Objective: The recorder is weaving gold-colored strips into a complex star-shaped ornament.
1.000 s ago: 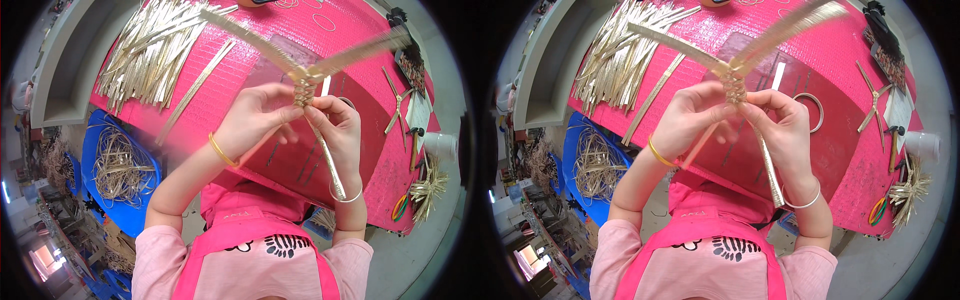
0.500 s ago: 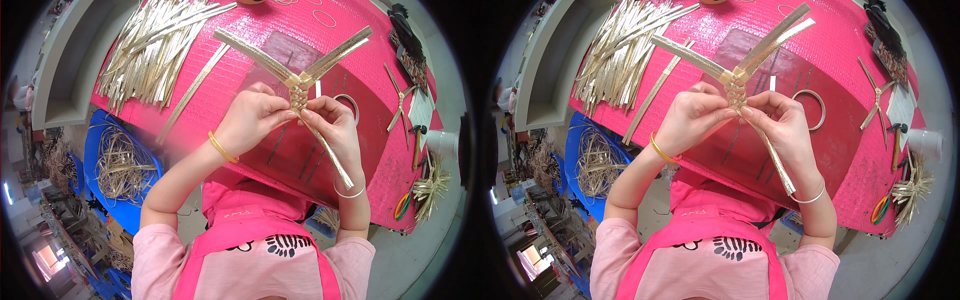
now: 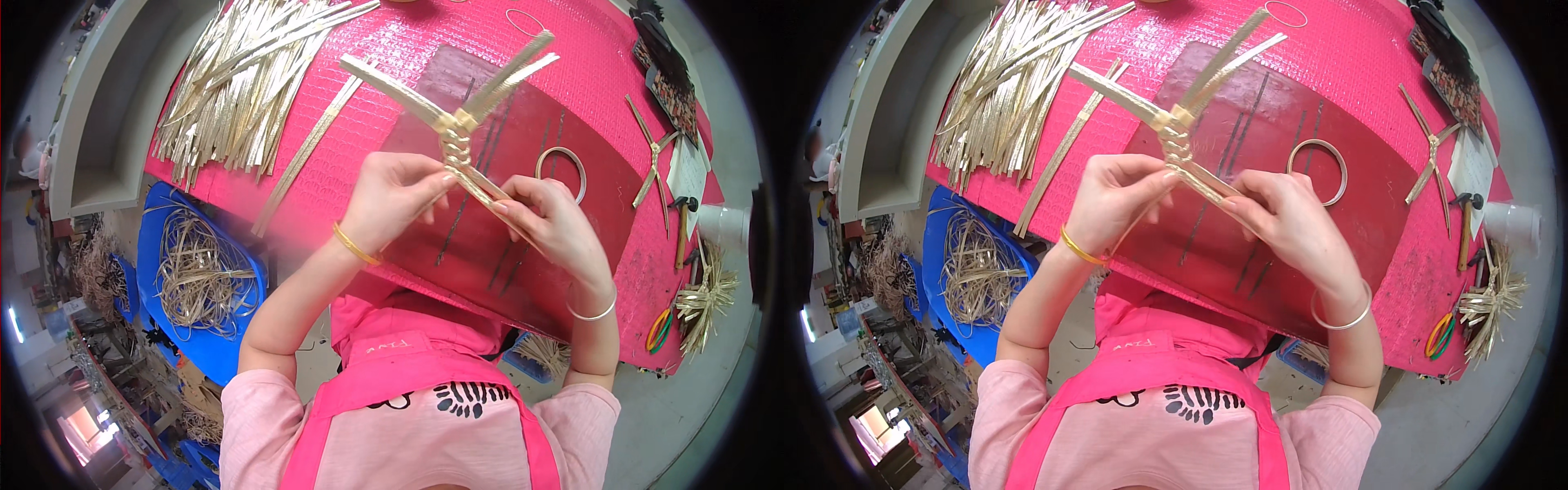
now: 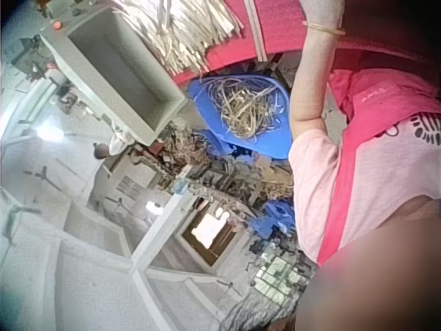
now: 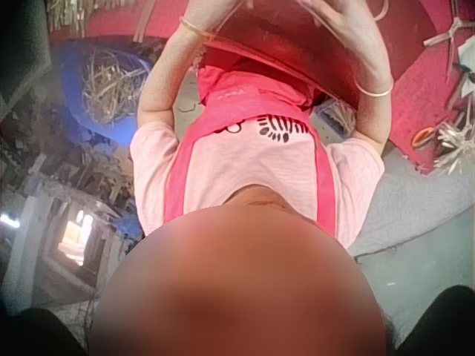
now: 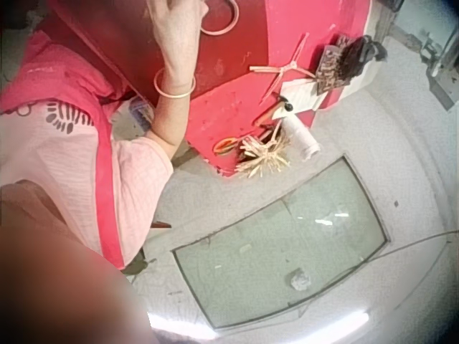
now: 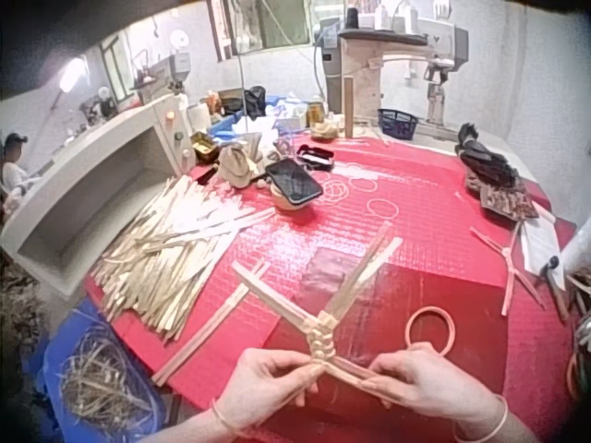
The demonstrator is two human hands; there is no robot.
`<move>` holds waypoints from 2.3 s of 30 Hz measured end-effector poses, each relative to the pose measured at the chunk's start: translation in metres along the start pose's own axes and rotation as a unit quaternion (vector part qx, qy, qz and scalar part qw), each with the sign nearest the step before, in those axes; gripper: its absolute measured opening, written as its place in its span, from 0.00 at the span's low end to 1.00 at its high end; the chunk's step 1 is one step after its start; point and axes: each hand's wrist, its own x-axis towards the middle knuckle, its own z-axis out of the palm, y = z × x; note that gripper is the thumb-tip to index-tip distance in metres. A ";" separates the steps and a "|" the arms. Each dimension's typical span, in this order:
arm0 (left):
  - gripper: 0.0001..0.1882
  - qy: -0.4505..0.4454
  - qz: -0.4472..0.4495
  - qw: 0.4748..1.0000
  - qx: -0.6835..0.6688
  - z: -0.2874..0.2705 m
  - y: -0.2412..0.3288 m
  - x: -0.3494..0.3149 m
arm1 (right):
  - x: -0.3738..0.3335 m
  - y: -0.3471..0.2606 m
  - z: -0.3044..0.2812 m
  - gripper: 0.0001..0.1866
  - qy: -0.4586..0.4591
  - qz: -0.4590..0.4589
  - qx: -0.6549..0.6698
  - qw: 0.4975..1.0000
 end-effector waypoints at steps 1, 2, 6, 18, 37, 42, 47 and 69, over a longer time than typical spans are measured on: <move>0.07 0.009 0.006 1.000 -0.007 -0.004 -0.002 0.000 | -0.002 0.012 0.000 0.09 0.012 0.003 0.068 0.998; 0.07 0.008 0.006 1.000 -0.008 -0.008 -0.001 0.000 | -0.006 0.015 -0.009 0.08 -0.005 -0.018 0.090 0.996; 0.08 0.002 0.022 1.000 -0.004 -0.016 0.002 0.001 | -0.004 0.041 -0.023 0.12 0.196 0.014 -0.125 0.972; 0.07 -0.168 -0.067 0.974 -0.138 0.000 -0.005 -0.001 | 0.002 0.047 0.005 0.07 0.219 -0.153 0.604 0.751; 0.05 -0.208 0.047 0.961 -0.175 0.006 -0.005 -0.007 | 0.009 0.005 0.059 0.09 0.375 -0.362 0.327 0.788; 0.05 -0.207 0.074 0.971 -0.098 -0.004 0.005 -0.013 | 0.008 0.008 0.033 0.09 0.343 -0.386 0.002 0.856; 0.05 -0.078 0.152 0.985 0.026 0.003 -0.002 -0.008 | -0.001 -0.001 0.025 0.03 0.363 -0.144 -0.012 0.921; 0.13 -0.005 0.097 0.991 -0.093 0.032 -0.023 -0.006 | 0.012 0.008 0.062 0.08 0.281 -0.093 0.334 0.895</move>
